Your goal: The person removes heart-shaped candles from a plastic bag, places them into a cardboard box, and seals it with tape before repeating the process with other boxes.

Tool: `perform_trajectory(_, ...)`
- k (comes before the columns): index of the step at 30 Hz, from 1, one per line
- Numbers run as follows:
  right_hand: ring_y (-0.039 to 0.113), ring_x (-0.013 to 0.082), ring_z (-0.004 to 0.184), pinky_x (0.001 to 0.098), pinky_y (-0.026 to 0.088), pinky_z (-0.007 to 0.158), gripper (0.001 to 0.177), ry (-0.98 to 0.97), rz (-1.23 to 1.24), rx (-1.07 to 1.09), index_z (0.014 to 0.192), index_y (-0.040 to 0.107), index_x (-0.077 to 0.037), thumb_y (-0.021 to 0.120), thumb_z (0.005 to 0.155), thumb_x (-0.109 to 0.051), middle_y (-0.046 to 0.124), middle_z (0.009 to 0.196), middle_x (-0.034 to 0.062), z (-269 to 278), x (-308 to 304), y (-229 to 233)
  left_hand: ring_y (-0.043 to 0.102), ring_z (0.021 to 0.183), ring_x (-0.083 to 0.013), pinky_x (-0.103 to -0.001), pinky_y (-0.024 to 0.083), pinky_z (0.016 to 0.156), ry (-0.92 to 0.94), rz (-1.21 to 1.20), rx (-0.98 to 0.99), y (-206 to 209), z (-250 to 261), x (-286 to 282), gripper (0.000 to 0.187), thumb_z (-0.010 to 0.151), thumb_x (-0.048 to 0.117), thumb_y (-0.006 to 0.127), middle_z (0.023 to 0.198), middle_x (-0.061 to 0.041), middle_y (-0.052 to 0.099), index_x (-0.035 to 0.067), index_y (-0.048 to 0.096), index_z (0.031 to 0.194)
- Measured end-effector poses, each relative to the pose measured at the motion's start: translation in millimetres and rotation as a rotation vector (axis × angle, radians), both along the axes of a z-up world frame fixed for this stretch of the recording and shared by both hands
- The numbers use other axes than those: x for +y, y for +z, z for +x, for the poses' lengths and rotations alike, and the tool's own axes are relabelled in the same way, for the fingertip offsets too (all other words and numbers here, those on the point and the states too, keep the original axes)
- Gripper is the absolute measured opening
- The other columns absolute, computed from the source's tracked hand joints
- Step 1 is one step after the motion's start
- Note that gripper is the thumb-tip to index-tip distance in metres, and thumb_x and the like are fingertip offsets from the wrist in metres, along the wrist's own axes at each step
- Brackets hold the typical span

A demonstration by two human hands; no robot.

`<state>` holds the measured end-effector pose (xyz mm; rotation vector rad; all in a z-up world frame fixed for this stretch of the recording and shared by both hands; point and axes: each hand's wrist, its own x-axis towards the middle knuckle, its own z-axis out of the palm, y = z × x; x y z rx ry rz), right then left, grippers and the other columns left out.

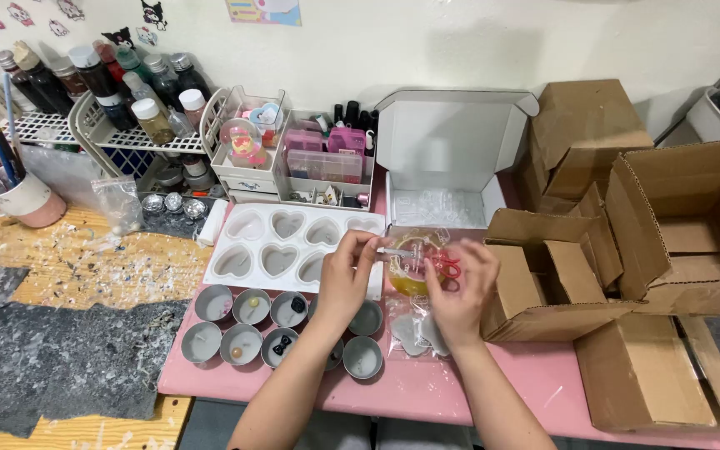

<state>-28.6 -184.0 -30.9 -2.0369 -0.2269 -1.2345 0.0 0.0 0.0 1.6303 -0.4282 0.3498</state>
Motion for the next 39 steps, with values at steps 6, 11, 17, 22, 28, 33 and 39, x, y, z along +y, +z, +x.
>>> perform_trajectory(6, 0.060, 0.0281, 0.118, 0.0421, 0.048, 0.102, 0.040, 0.205, -0.021, 0.203, 0.121, 0.073, -0.001, 0.081, 0.085, -0.015, 0.069, 0.118, 0.0136, -12, 7, 10, 0.073, 0.066, -0.0320, -0.037, 0.051, 0.061, 0.036, 0.253, 0.164, 3, -12, -13, 0.018, 0.104, 0.016, 0.060, 0.077, -0.017, 0.074, 0.001, 0.060, 0.114)
perform_trajectory(11, 0.067, 0.0269, 0.109, 0.0396, 0.049, 0.098, 0.045, 0.225, 0.081, 0.302, 0.122, 0.072, 0.000, 0.083, 0.081, -0.015, 0.072, 0.116, 0.0155, -13, 12, 13, 0.078, 0.082, -0.0285, -0.036, 0.057, 0.067, -0.083, 0.153, -0.056, -7, -12, -13, 0.015, 0.107, 0.015, 0.056, 0.090, -0.015, 0.076, 0.002, 0.055, 0.115)
perform_trajectory(17, 0.073, 0.0213, 0.109, 0.0328, 0.056, 0.096, 0.028, 0.258, 0.213, 0.232, 0.118, 0.075, -0.001, 0.076, 0.090, -0.003, 0.075, 0.118, 0.0131, -11, 9, 4, 0.075, 0.079, -0.0344, -0.042, 0.054, 0.064, -0.029, 0.293, -0.082, -5, -15, -15, 0.016, 0.106, 0.016, 0.058, 0.085, -0.017, 0.074, 0.003, 0.058, 0.114)
perform_trajectory(22, 0.074, 0.0174, 0.093, 0.0275, 0.057, 0.071, 0.021, 0.167, 0.322, 0.316, 0.110, 0.079, -0.002, 0.075, 0.089, -0.001, 0.079, 0.112, 0.0121, -12, 7, 3, 0.076, 0.078, -0.0333, -0.041, 0.056, 0.066, -0.024, 0.299, -0.082, -1, -16, -16, 0.015, 0.104, 0.015, 0.058, 0.085, -0.016, 0.075, 0.003, 0.058, 0.113)
perform_trajectory(28, 0.074, 0.0169, 0.101, 0.0254, 0.062, 0.076, 0.022, 0.208, 0.284, 0.160, 0.113, 0.075, 0.001, 0.072, 0.091, 0.003, 0.075, 0.116, 0.0151, -15, 9, 11, 0.079, 0.101, -0.0286, -0.036, 0.062, 0.079, -0.166, 0.134, -0.034, 4, -18, -14, 0.021, 0.108, 0.012, 0.052, 0.111, -0.018, 0.077, 0.003, 0.045, 0.125)
perform_trajectory(33, 0.075, 0.0198, 0.106, 0.0281, 0.065, 0.081, 0.022, 0.165, 0.241, 0.090, 0.113, 0.073, 0.002, 0.073, 0.091, 0.005, 0.075, 0.118, 0.0160, -14, 8, 8, 0.075, 0.108, -0.0225, -0.031, 0.058, 0.084, -0.246, 0.040, 0.118, 5, -16, -13, 0.029, 0.107, 0.010, 0.050, 0.121, -0.018, 0.076, 0.004, 0.043, 0.134)
perform_trajectory(39, 0.074, 0.0225, 0.110, 0.0316, 0.065, 0.088, 0.023, 0.129, 0.130, 0.011, 0.116, 0.073, 0.000, 0.072, 0.093, 0.004, 0.074, 0.122, 0.0172, -14, 5, 8, 0.073, 0.109, -0.0205, -0.032, 0.057, 0.091, -0.293, 0.018, 0.187, 2, -13, -11, 0.026, 0.107, 0.013, 0.045, 0.125, -0.013, 0.075, 0.004, 0.049, 0.132)
